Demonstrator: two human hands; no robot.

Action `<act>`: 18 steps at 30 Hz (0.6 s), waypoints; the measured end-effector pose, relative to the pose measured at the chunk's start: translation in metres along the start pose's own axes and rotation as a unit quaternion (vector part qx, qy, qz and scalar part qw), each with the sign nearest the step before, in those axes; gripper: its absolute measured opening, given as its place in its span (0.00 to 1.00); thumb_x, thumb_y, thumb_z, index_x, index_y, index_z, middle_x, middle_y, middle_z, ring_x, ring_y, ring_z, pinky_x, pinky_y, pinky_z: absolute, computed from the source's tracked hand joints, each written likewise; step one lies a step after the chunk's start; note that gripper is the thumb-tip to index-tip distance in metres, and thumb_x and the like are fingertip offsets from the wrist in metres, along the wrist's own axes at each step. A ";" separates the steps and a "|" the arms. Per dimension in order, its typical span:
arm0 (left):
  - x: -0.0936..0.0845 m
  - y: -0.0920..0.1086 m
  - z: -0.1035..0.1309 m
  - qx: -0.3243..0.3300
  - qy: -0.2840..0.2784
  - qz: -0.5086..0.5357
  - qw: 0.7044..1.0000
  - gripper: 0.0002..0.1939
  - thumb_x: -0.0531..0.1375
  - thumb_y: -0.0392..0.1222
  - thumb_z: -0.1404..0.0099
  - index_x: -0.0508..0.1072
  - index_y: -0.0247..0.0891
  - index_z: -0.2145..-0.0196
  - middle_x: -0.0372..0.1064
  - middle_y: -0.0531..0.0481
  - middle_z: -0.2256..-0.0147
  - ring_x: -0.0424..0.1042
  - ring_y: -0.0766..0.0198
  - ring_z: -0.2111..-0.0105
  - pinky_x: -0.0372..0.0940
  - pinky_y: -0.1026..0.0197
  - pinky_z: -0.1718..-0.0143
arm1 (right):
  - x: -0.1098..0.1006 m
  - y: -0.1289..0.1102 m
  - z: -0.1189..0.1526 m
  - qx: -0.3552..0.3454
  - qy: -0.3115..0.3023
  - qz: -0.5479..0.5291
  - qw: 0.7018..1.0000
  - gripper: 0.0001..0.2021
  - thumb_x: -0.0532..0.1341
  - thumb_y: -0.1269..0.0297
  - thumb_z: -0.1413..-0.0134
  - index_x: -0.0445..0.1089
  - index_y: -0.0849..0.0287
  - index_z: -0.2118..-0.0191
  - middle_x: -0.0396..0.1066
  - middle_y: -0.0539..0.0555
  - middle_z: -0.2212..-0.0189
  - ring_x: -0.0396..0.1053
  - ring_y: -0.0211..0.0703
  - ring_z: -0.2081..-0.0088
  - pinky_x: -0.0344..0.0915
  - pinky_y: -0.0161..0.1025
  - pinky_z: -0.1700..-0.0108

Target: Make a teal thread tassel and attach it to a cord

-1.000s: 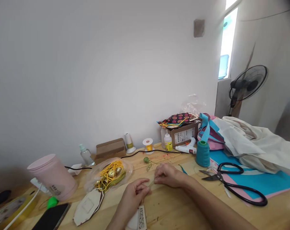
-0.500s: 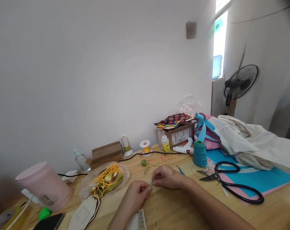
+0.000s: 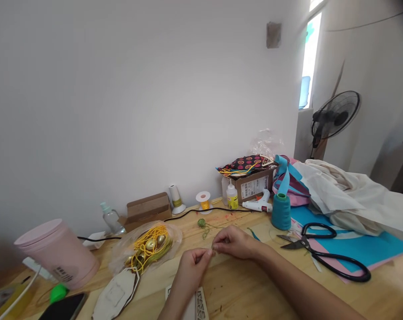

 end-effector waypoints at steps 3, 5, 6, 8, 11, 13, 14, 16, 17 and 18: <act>-0.004 -0.003 -0.001 -0.011 0.024 0.030 0.999 0.21 0.57 0.56 0.53 0.75 0.32 0.76 0.71 0.49 0.77 0.66 0.59 0.71 0.59 0.62 0.69 | -0.001 -0.001 -0.002 0.001 0.025 0.008 1.000 0.11 0.54 0.65 0.50 0.73 0.62 0.68 0.71 0.51 0.75 0.65 0.37 0.73 0.59 0.31 0.73; -0.006 -0.003 -0.001 -0.011 0.037 0.038 0.999 0.21 0.57 0.56 0.54 0.76 0.32 0.76 0.72 0.47 0.75 0.67 0.59 0.70 0.60 0.61 0.68 | -0.003 -0.002 -0.003 -0.001 0.057 0.008 0.998 0.11 0.54 0.65 0.50 0.72 0.62 0.67 0.72 0.53 0.72 0.66 0.38 0.70 0.61 0.32 0.69; -0.006 -0.003 -0.001 -0.011 0.042 0.041 0.998 0.21 0.58 0.55 0.54 0.76 0.32 0.76 0.73 0.47 0.74 0.67 0.59 0.70 0.61 0.61 0.68 | -0.005 -0.002 -0.003 -0.004 0.078 0.007 0.997 0.10 0.54 0.65 0.50 0.72 0.61 0.66 0.72 0.53 0.71 0.66 0.39 0.69 0.61 0.33 0.68; -0.007 -0.003 0.000 -0.010 0.048 0.046 0.998 0.20 0.58 0.54 0.53 0.76 0.32 0.75 0.73 0.47 0.74 0.68 0.59 0.70 0.61 0.61 0.67 | -0.009 -0.003 -0.003 -0.017 0.130 0.015 0.991 0.09 0.55 0.66 0.51 0.72 0.61 0.67 0.72 0.54 0.71 0.66 0.40 0.67 0.61 0.35 0.65; -0.005 -0.001 0.000 -0.007 0.044 0.049 0.998 0.19 0.58 0.53 0.53 0.76 0.32 0.75 0.73 0.48 0.74 0.68 0.59 0.71 0.61 0.60 0.67 | -0.022 -0.012 0.000 -0.058 0.206 0.054 0.975 0.08 0.57 0.65 0.51 0.71 0.61 0.68 0.71 0.54 0.70 0.65 0.41 0.66 0.61 0.38 0.62; -0.004 0.000 0.000 -0.005 0.036 0.050 0.998 0.20 0.58 0.53 0.53 0.76 0.31 0.74 0.73 0.47 0.73 0.68 0.58 0.70 0.61 0.60 0.66 | -0.036 -0.028 0.006 -0.088 0.245 0.082 0.962 0.07 0.55 0.65 0.50 0.70 0.60 0.67 0.70 0.54 0.70 0.65 0.41 0.65 0.60 0.38 0.61; -0.004 0.001 0.000 -0.004 0.032 0.050 0.998 0.20 0.58 0.53 0.53 0.75 0.31 0.74 0.74 0.47 0.73 0.69 0.58 0.70 0.61 0.60 0.66 | -0.045 -0.037 0.011 -0.098 0.262 0.093 0.956 0.07 0.55 0.65 0.49 0.69 0.60 0.68 0.70 0.54 0.70 0.64 0.41 0.65 0.60 0.38 0.61; -0.004 0.002 0.000 -0.004 0.029 0.047 0.998 0.20 0.58 0.53 0.53 0.75 0.31 0.73 0.74 0.46 0.73 0.69 0.57 0.69 0.61 0.59 0.65 | -0.065 -0.054 0.026 -0.094 0.294 0.111 0.945 0.08 0.53 0.65 0.48 0.68 0.59 0.69 0.69 0.53 0.71 0.64 0.40 0.66 0.60 0.37 0.62; -0.005 0.002 0.000 -0.003 0.030 0.045 0.999 0.20 0.58 0.53 0.53 0.75 0.31 0.73 0.74 0.46 0.73 0.69 0.57 0.69 0.61 0.59 0.65 | -0.075 -0.059 0.036 -0.078 0.302 0.123 0.942 0.08 0.53 0.64 0.47 0.67 0.59 0.70 0.69 0.53 0.72 0.64 0.40 0.67 0.61 0.36 0.63; -0.005 0.003 -0.001 -0.002 0.032 0.044 0.999 0.20 0.58 0.53 0.53 0.75 0.32 0.73 0.74 0.46 0.73 0.69 0.57 0.69 0.61 0.59 0.65 | -0.085 -0.061 0.048 -0.053 0.301 0.141 0.942 0.08 0.52 0.64 0.48 0.67 0.59 0.72 0.68 0.53 0.72 0.65 0.40 0.68 0.61 0.36 0.63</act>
Point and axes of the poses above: each hand's wrist, its own z-axis away from the middle knuckle, its own x-axis out of the palm, y = z × x, the point moved 4 cm from there along -z, towards the middle knuckle
